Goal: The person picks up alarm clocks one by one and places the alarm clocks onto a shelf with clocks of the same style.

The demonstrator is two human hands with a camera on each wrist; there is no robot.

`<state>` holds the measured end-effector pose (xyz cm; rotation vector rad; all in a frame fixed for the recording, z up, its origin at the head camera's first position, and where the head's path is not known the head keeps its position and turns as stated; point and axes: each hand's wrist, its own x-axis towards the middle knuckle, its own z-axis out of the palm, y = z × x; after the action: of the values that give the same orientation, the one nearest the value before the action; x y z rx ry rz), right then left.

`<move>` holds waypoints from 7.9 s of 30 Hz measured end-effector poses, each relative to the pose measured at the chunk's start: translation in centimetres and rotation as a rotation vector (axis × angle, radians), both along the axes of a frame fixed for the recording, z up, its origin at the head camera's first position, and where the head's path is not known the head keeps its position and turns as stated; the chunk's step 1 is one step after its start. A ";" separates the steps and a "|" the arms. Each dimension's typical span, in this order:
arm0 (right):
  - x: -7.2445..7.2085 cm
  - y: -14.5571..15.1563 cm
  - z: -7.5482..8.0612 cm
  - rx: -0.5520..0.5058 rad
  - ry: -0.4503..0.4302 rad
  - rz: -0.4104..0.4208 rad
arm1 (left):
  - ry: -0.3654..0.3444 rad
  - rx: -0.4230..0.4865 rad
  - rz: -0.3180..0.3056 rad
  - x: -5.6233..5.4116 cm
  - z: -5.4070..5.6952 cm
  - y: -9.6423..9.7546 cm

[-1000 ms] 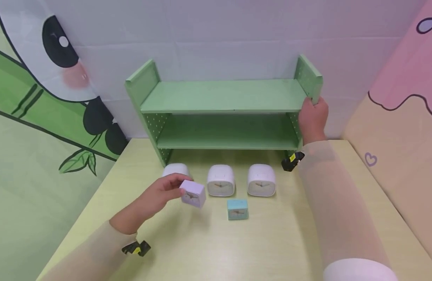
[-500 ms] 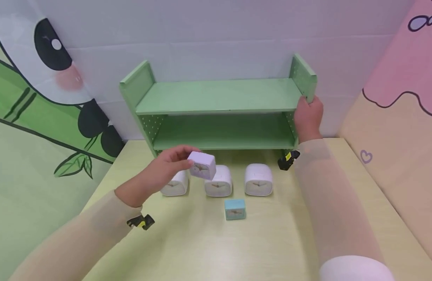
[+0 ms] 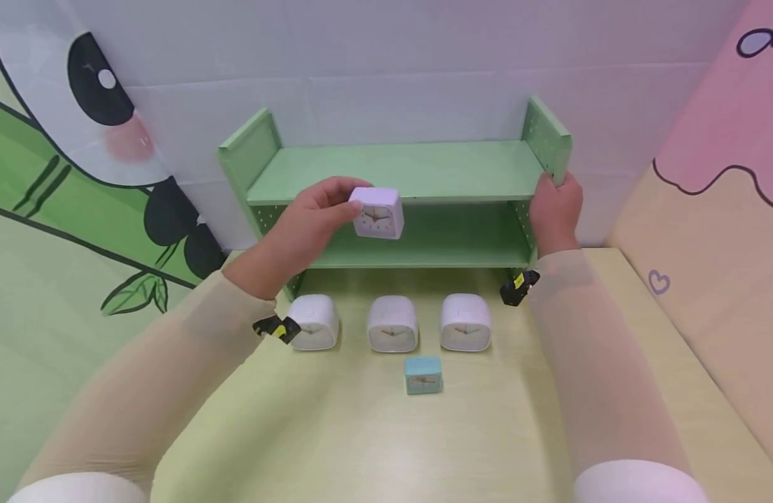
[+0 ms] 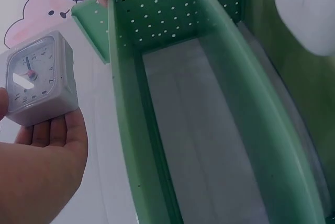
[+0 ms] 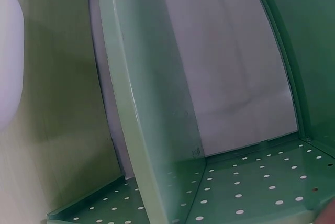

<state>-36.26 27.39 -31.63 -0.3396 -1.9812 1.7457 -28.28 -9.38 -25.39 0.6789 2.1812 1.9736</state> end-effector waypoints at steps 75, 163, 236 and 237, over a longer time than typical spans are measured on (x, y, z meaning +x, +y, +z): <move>0.3 0.0 -0.6 0.036 -0.015 -0.030 | -0.076 -0.257 0.260 -12.5 1.2 14.4; -0.1 -0.1 -2.5 0.009 0.010 -0.056 | 0.221 -0.312 0.071 11.4 -20.9 1.5; 0.0 -0.1 -2.7 -0.018 0.030 -0.063 | -0.083 -0.361 -0.089 8.5 -24.4 3.3; 0.0 -0.1 -2.7 -0.015 0.032 -0.066 | -0.084 -0.357 -0.095 8.5 -24.3 3.1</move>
<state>-36.25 27.28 -34.38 -0.3756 -1.9136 1.7150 -19.76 -6.23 -49.67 0.6182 2.3155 1.4837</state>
